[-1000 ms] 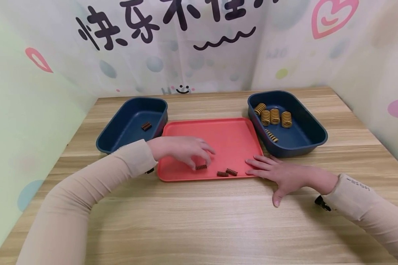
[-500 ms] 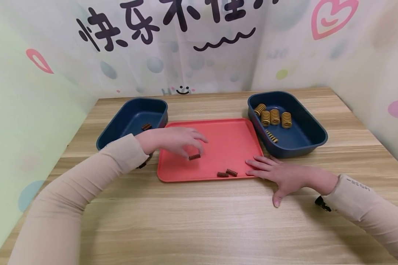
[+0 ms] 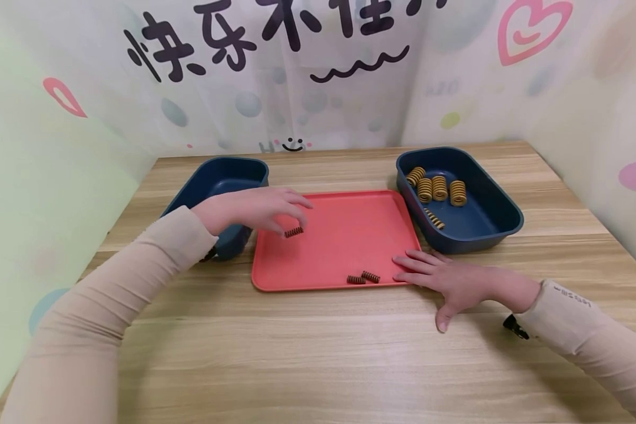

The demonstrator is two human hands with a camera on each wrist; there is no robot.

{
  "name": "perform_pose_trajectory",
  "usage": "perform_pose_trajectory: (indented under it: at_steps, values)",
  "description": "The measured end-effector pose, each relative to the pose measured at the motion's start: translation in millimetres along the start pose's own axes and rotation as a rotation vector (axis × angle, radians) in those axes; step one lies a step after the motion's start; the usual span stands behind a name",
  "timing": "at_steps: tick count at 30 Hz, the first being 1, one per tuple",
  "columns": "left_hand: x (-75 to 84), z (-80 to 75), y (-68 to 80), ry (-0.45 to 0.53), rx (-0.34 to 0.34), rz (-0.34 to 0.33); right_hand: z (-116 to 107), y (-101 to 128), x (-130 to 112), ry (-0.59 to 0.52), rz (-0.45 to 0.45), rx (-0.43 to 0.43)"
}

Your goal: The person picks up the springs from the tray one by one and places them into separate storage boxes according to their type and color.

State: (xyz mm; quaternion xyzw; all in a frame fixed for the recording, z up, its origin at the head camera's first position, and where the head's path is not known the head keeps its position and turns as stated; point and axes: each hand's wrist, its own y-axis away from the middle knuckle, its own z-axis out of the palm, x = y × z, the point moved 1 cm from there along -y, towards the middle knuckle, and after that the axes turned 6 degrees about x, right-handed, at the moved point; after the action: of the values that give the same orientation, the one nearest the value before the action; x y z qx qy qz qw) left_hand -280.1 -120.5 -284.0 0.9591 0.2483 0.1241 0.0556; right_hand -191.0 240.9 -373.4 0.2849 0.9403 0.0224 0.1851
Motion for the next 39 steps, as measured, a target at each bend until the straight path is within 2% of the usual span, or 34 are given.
perform_pose_trajectory:
  at_steps: [15,26,34,39]
  values:
    - [-24.8,-17.3,20.4,-0.006,0.072,-0.114,0.8,-0.2,0.5,-0.005,0.003,0.000]
    - [-55.1,-23.6,34.2,-0.028,0.090,-0.181,2.1,0.3,2.6,0.011,-0.024,0.020]
    - [-76.9,-21.5,34.6,-0.004,0.087,-0.191,2.0,0.9,2.3,0.015,-0.024,0.022]
    - [-88.5,-17.4,37.2,0.011,0.072,-0.248,1.5,0.3,2.0,0.012,-0.012,0.011]
